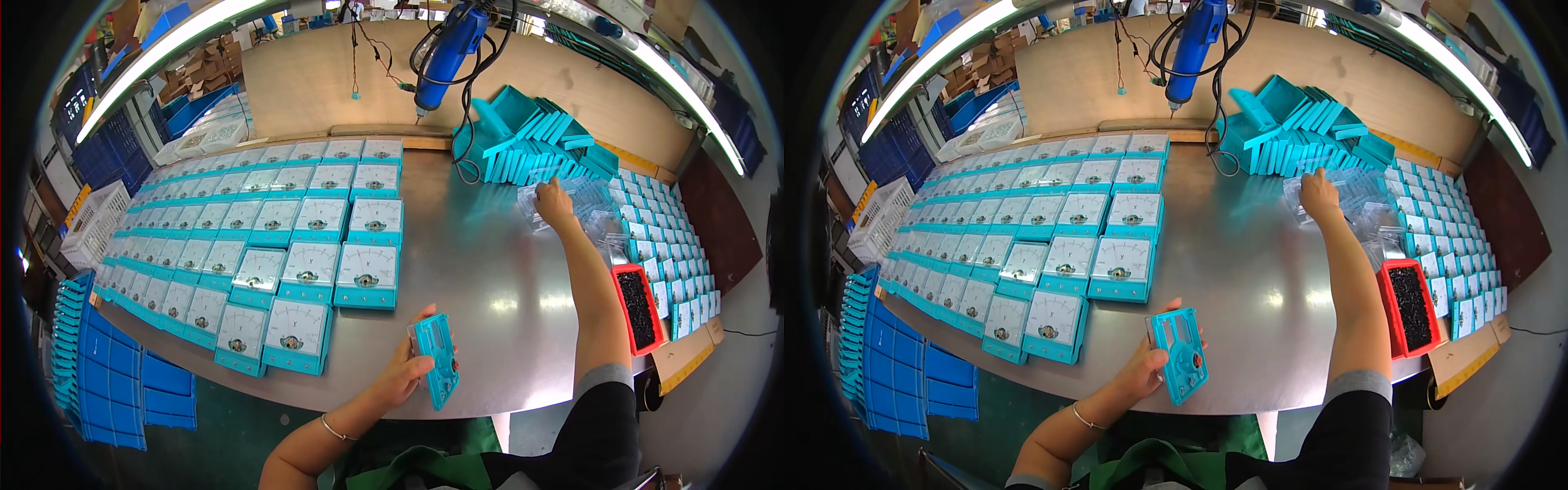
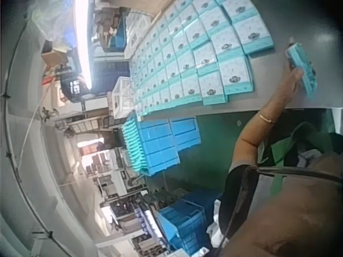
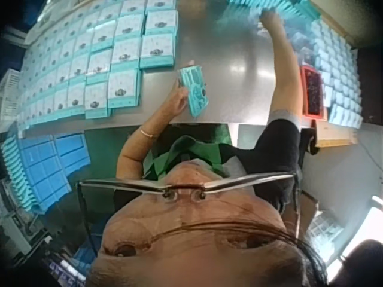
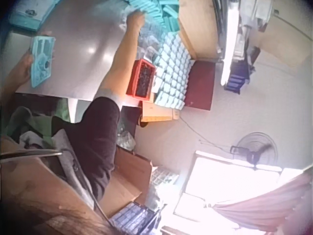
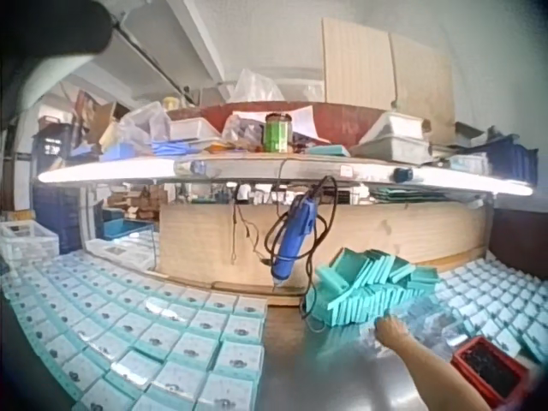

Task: The person assembles small teal-colored electrical devices at a workstation. They use a screwdriver to tighten screws on the front panel, place a clear plastic cover over the dial, and then close the device with a matching teal back cover. The completed units are placed in a stack on the table.

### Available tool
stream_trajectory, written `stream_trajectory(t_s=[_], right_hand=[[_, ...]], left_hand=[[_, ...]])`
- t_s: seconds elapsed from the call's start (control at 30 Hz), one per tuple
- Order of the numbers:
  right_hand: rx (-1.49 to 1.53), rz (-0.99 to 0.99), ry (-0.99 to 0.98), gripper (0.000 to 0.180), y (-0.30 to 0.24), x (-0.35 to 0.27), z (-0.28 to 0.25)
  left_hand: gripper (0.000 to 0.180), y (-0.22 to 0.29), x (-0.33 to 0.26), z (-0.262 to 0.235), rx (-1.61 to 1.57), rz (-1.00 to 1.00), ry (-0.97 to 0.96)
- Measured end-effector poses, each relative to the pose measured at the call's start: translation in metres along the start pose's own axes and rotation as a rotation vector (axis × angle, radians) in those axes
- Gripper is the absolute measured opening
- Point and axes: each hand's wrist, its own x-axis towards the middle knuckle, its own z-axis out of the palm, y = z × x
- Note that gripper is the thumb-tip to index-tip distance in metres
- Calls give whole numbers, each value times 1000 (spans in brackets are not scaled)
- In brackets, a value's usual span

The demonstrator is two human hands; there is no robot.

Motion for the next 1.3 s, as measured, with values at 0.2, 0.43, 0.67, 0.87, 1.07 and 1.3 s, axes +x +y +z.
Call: stream_trajectory(t_s=[0.2,0.43,0.67,0.87,1.07,1.3], right_hand=[[255,-103,251,12,-15,-35,-26],[380,-527,148,35,-132,-42,-20],[251,-200,-213,63,-165,-21,0],[84,-298,-202,55,-102,-48,0],[420,-149,70,18,-9,-119,-45],[1523,284,-570,37,-36,-202,-118]], left_hand=[[99,-3,0,2,11,36,8],[97,-3,-2,0,19,43,-12],[98,-2,-2,-5,-6,10,-22],[98,-1,-3,-3,-13,-8,-6],[98,-5,2,-1,-19,29,-46],[88,-9,-11,1,5,218,-10]])
